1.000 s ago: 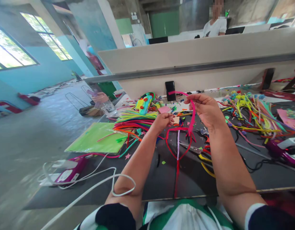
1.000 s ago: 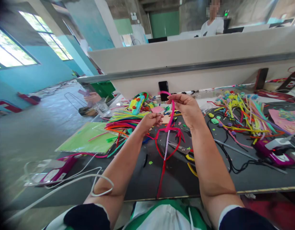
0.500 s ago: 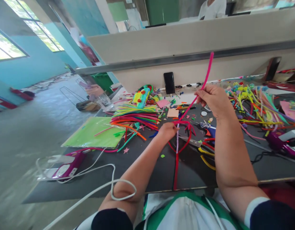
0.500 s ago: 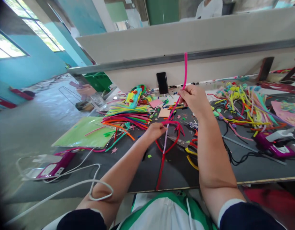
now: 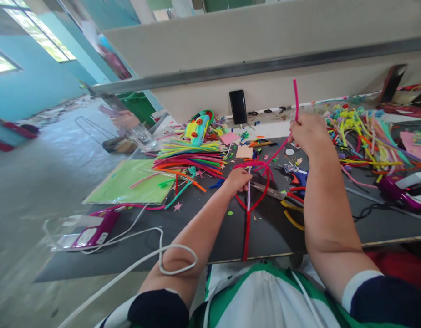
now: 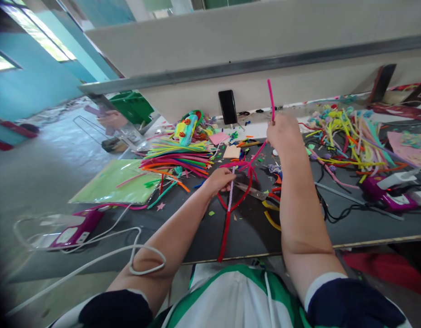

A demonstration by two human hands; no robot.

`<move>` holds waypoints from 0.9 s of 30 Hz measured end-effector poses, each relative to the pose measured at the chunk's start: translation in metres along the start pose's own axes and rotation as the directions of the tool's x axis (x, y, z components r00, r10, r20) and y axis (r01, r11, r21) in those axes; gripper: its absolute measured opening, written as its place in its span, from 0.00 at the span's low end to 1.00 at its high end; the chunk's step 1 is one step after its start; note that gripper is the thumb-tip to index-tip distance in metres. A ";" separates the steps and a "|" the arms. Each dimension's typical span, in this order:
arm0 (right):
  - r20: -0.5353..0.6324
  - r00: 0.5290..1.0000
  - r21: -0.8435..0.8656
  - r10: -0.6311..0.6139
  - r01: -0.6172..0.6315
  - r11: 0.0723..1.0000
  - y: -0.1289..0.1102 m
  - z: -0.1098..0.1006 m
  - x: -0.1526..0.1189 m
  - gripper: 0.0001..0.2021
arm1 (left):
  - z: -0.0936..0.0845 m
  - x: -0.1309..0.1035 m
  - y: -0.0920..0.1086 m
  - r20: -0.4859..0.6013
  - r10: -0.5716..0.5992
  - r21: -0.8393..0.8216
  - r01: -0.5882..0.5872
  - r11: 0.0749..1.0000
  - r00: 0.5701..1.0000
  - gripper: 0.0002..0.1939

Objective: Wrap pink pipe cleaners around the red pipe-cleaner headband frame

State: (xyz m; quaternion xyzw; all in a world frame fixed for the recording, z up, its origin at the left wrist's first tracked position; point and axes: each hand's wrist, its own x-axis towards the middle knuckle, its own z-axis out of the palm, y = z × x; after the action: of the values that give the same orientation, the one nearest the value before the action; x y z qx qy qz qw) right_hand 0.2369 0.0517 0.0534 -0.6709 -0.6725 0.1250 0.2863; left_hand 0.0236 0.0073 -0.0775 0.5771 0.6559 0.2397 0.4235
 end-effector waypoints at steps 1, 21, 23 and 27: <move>0.015 1.000 -0.002 0.002 -0.002 1.000 -0.001 0.001 0.000 0.21 | 0.001 0.000 -0.001 0.015 -0.003 -0.063 0.004 0.998 1.000 0.08; 0.320 0.933 0.031 0.164 -0.183 0.983 0.018 0.045 0.027 0.08 | 0.002 0.005 0.001 -0.131 0.165 0.459 -0.088 0.884 0.978 0.13; 0.349 0.918 0.024 0.187 -0.209 0.978 0.015 0.046 0.025 0.09 | 0.000 0.008 0.001 -0.133 0.210 0.545 -0.106 0.832 0.969 0.12; 0.406 0.894 0.051 0.189 -0.229 0.972 0.015 0.052 0.024 0.09 | -0.003 0.007 0.005 -0.099 0.185 0.652 -0.077 0.754 0.978 0.12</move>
State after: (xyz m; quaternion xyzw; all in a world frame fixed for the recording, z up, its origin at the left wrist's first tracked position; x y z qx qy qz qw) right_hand 0.2221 0.0869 0.0080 -0.6851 -0.6336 0.3215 0.1607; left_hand 0.0241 0.0156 -0.0740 0.7111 0.6873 0.0734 0.1285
